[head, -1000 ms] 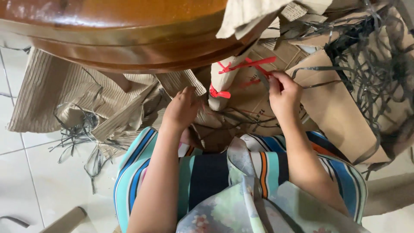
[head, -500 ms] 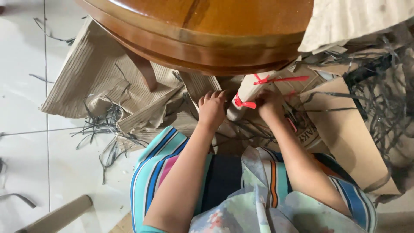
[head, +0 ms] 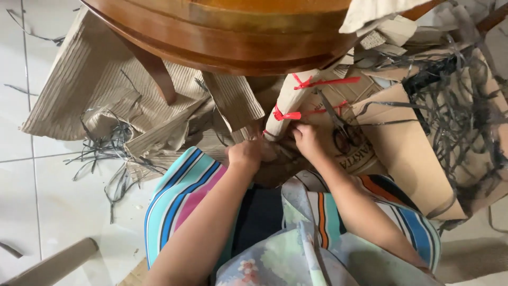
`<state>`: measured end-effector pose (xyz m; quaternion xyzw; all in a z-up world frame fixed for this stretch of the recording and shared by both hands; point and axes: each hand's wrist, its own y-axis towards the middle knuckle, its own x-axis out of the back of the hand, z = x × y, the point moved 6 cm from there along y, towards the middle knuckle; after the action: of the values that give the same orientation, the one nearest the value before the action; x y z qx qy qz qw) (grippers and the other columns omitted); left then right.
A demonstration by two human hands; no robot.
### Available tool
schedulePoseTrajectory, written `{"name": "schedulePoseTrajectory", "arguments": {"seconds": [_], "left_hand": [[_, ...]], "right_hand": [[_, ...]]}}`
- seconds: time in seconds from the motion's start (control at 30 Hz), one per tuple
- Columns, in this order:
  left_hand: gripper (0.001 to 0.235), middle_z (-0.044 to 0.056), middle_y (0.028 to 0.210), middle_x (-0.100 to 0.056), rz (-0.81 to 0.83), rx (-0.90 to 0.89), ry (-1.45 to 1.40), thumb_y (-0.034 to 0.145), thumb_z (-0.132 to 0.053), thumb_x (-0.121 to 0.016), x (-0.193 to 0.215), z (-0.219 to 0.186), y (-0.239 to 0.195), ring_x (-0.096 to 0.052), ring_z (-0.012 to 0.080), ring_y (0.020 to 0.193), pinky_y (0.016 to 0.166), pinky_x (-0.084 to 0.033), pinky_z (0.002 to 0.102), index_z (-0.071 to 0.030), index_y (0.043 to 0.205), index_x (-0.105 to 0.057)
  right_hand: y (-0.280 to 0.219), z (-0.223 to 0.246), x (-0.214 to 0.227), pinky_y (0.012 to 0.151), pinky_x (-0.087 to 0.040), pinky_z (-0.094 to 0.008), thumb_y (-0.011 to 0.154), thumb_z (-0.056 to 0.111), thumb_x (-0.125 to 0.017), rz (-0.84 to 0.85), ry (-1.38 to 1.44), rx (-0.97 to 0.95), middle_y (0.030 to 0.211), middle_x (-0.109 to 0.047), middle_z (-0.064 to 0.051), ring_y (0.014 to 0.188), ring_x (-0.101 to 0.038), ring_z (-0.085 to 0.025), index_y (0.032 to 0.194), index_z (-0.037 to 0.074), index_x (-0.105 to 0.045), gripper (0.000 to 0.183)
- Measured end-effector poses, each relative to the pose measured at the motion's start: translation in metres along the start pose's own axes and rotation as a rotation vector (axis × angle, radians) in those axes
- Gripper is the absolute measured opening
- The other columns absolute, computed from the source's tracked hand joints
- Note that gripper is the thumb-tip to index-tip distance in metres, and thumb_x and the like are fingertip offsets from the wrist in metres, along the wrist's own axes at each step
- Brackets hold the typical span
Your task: Wrapping the legs of a wooden stool with corrugated paper and securing them with red plastic ties for protection.
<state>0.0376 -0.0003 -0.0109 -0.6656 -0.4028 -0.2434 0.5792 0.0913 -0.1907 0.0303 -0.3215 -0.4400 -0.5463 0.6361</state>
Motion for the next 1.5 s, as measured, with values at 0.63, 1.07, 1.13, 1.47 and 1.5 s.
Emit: {"name": "schedulePoseTrajectory", "arguments": {"seconds": [0.63, 1.07, 1.13, 1.47, 1.5], "left_hand": [[0.012, 0.016, 0.099, -0.070, -0.383, -0.945, -0.606, 0.086, -0.009, -0.069, 0.006, -0.036, 0.014, -0.070, 0.0428, 0.098, 0.084, -0.057, 0.047, -0.002, 0.096, -0.068], [0.011, 0.016, 0.081, -0.071, -0.339, -1.023, -0.766, 0.090, -0.010, -0.071, 0.034, -0.035, 0.010, -0.071, 0.0413, 0.086, 0.078, -0.057, 0.048, -0.008, 0.101, -0.071], [0.022, 0.019, 0.084, -0.072, -0.308, -0.945, -0.755, 0.089, -0.010, -0.071, 0.023, -0.033, 0.021, -0.072, 0.0431, 0.088, 0.080, -0.057, 0.051, -0.007, 0.111, -0.070], [0.015, 0.010, 0.082, -0.072, -0.249, -0.689, -0.654, 0.094, -0.024, -0.068, 0.011, -0.023, 0.025, -0.074, 0.0357, 0.086, 0.078, -0.059, 0.045, -0.019, 0.106, -0.060], [0.018, 0.013, 0.083, -0.073, -0.236, -0.631, -0.704, 0.095, -0.024, -0.068, 0.011, -0.019, 0.025, -0.074, 0.0374, 0.086, 0.079, -0.059, 0.047, -0.017, 0.108, -0.057]], "right_hand": [[-0.076, 0.011, -0.012, 0.063, -0.060, -0.045, 0.088, 0.006, -0.061, 0.075, 0.013, 0.258, 0.076, -0.070, -0.011, 0.078, -0.072, -0.037, 0.087, 0.010, -0.069, 0.009], [-0.051, 0.057, 0.040, 0.065, -0.058, -0.038, 0.092, 0.011, -0.077, -0.206, 0.363, 0.279, 0.108, -0.073, -0.004, 0.082, -0.071, -0.027, 0.112, 0.016, -0.073, 0.022], [-0.044, 0.053, 0.038, 0.061, -0.057, -0.040, 0.091, 0.008, -0.078, -0.241, 0.420, 0.237, 0.115, -0.071, -0.007, 0.080, -0.069, -0.028, 0.120, 0.014, -0.070, 0.031], [-0.042, 0.022, -0.001, 0.062, -0.063, -0.040, 0.083, -0.003, -0.077, -0.110, 0.354, 0.092, 0.088, -0.074, -0.007, 0.078, -0.074, -0.032, 0.097, 0.017, -0.067, 0.026], [-0.043, 0.027, 0.003, 0.062, -0.063, -0.037, 0.084, -0.002, -0.076, -0.158, 0.329, 0.121, 0.086, -0.074, -0.005, 0.078, -0.074, -0.029, 0.093, 0.018, -0.068, 0.023]]}}
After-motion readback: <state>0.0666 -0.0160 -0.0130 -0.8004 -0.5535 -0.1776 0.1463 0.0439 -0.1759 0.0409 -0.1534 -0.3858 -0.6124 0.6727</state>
